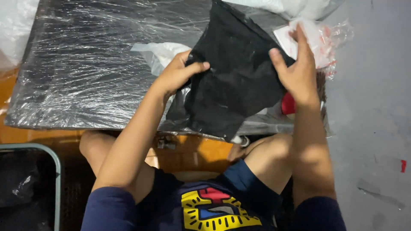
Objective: The person ties a white bubble-wrapped package, presses and smooths it on a table, and then places it into a black plastic bag. The person uses a tape dispenser to secure the package before bagging it.
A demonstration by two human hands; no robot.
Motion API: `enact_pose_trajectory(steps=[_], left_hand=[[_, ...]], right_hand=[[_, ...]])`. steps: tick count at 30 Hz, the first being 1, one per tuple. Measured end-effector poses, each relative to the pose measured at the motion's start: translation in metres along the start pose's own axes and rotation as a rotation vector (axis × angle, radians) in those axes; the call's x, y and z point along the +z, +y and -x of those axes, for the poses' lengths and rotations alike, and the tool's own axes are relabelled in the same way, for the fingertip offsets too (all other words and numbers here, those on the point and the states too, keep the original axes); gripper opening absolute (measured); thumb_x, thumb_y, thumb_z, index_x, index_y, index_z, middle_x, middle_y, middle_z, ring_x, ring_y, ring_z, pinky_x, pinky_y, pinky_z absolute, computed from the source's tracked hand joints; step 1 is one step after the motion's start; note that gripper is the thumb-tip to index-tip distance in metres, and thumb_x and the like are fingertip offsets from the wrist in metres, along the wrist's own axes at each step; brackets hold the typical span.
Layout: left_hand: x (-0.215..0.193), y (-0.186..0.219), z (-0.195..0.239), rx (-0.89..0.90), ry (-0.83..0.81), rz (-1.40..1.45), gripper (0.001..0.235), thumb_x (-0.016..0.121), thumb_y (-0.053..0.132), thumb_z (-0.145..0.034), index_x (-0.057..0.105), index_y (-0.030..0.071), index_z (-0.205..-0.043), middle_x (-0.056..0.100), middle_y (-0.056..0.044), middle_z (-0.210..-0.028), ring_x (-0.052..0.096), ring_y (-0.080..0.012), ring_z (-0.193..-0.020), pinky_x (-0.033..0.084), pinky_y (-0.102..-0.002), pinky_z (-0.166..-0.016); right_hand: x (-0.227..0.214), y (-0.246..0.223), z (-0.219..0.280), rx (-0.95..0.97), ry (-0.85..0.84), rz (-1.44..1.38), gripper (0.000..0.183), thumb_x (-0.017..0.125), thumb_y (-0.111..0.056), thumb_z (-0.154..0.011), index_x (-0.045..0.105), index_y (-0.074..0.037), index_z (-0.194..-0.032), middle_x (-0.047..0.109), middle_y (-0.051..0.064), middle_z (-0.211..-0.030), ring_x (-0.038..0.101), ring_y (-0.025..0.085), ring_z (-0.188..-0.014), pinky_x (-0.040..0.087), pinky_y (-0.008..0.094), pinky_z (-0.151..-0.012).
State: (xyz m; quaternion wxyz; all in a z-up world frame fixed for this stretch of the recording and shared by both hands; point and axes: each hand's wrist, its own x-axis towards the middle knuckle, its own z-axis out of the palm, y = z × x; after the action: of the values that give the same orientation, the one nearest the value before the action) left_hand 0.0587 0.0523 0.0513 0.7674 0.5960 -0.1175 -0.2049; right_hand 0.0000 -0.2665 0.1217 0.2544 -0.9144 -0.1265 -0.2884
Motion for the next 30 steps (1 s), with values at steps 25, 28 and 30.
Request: enact_pose_trajectory(steps=[25, 28, 30], left_hand=[[-0.030, -0.014, 0.189, 0.488, 0.776, -0.422, 0.008, 0.069, 0.012, -0.103, 0.066, 0.004, -0.104, 0.065, -0.010, -0.082, 0.067, -0.0208, -0.074, 0.056, -0.034, -0.065], [-0.048, -0.001, 0.208, 0.337, 0.932, -0.462, 0.015, 0.067, 0.024, -0.109, 0.064, 0.009, -0.109, 0.064, -0.007, -0.084, 0.061, -0.0183, -0.077, 0.051, -0.034, -0.074], [-0.069, 0.002, 0.215, 0.166, 0.998, -0.486, 0.022, 0.066, 0.036, -0.111, 0.060, 0.015, -0.113, 0.065, -0.004, -0.083, 0.058, -0.0164, -0.074, 0.049, -0.034, -0.074]], right_hand=[[0.125, -0.223, 0.074, -0.387, -0.339, -0.587, 0.044, 0.076, -0.025, -0.092, 0.063, -0.009, -0.131, 0.064, 0.011, -0.113, 0.070, 0.037, -0.097, 0.060, 0.046, -0.081], [0.118, -0.197, 0.062, -0.296, -0.328, -0.617, 0.056, 0.076, -0.031, -0.094, 0.058, -0.004, -0.139, 0.066, 0.018, -0.121, 0.065, 0.042, -0.116, 0.054, 0.050, -0.098], [0.111, -0.163, 0.047, -0.219, -0.260, -0.572, 0.056, 0.074, -0.034, -0.095, 0.057, -0.002, -0.138, 0.068, 0.022, -0.124, 0.061, 0.044, -0.124, 0.050, 0.052, -0.104]])
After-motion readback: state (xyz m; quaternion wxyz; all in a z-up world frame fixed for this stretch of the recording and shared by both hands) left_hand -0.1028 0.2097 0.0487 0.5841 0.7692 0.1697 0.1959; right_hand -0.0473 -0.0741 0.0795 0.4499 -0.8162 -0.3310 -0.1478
